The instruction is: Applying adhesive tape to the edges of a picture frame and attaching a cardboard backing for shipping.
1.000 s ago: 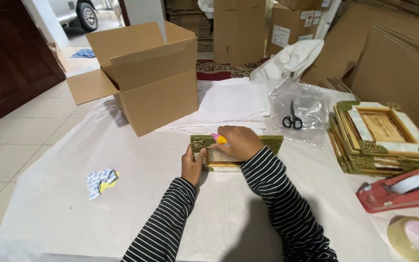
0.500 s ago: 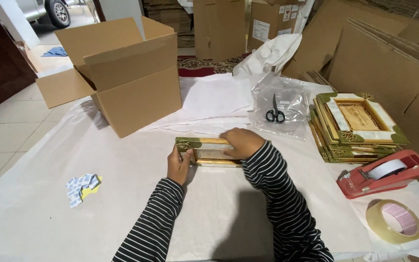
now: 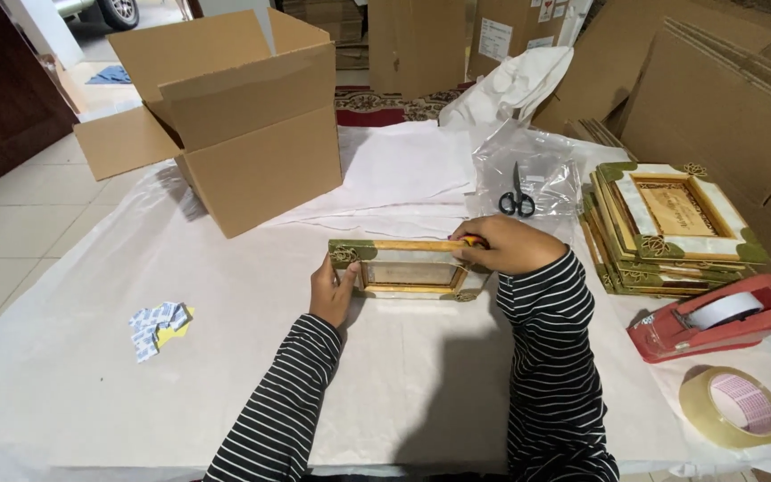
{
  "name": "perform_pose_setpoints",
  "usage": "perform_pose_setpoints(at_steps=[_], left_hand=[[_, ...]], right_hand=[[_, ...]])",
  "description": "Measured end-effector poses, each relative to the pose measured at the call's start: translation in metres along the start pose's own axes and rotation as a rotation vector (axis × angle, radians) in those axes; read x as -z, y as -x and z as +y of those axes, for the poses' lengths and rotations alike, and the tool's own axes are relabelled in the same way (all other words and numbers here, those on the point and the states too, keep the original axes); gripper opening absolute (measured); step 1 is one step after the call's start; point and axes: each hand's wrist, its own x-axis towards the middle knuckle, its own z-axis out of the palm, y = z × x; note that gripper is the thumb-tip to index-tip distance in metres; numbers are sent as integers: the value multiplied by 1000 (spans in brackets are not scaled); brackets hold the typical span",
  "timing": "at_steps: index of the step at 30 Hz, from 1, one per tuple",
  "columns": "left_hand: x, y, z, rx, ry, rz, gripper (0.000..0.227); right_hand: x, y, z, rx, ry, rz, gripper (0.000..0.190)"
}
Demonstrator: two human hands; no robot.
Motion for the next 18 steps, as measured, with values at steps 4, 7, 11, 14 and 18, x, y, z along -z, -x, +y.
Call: perform_pose_setpoints(at_steps=[4,7,11,14,18], left_hand=[[0,3,4,-3,11,9,51],[0,3,-6,-17,-24,20,54],[-2,6,-45,-23,-42,32,53],[1,7,-47,-28,-44,25,49],[3,6,-32,-14,-24,18,49]], right_hand=[[-23,-29,-7,52,19,-9,34],[-48,-54,-32,215,-34,42,35],[-71,-72,-61,381,-61,190,36],[-48,-56,-73,433,-121,150,38],[-16,-28,-56,402,-148,28,43]])
